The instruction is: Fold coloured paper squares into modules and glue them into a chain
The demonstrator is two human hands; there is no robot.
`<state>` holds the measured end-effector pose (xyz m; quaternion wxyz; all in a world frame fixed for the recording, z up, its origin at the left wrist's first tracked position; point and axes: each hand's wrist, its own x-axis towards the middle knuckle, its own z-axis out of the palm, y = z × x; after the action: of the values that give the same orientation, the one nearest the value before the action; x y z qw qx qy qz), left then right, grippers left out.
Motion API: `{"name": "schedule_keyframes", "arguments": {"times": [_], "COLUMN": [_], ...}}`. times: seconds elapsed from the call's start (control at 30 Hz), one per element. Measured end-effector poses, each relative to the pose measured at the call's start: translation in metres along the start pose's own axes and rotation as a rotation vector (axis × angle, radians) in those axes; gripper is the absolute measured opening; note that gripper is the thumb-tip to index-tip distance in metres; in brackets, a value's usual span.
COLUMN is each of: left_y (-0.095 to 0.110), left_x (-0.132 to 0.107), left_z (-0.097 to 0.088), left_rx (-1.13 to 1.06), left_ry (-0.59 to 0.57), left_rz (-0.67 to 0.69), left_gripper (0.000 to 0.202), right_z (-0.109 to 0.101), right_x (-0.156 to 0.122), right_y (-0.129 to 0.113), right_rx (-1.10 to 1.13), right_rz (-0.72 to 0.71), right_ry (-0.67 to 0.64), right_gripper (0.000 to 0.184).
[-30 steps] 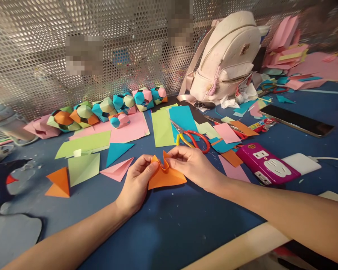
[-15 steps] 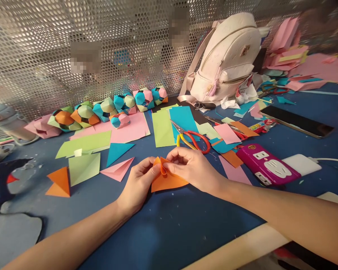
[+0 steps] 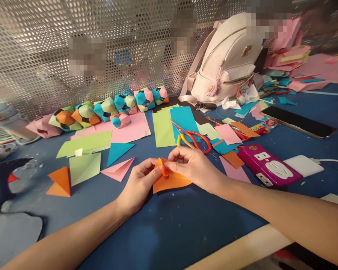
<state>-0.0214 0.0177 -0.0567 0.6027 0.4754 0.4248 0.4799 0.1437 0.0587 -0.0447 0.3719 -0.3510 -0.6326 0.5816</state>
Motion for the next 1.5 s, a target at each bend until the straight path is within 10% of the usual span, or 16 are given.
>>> {"name": "schedule_keyframes", "arguments": {"times": [1.5], "left_y": [-0.002], "left_x": [-0.002], "left_z": [0.004], "left_rx": [0.112], "left_ry": [0.188], "left_rz": [0.065], "left_gripper": [0.015], "right_z": [0.001], "right_x": [-0.006], "right_y": [-0.003], "right_rx": [-0.431], "right_rz": [-0.171], "right_ry": [0.05], "right_gripper": [0.009]}}
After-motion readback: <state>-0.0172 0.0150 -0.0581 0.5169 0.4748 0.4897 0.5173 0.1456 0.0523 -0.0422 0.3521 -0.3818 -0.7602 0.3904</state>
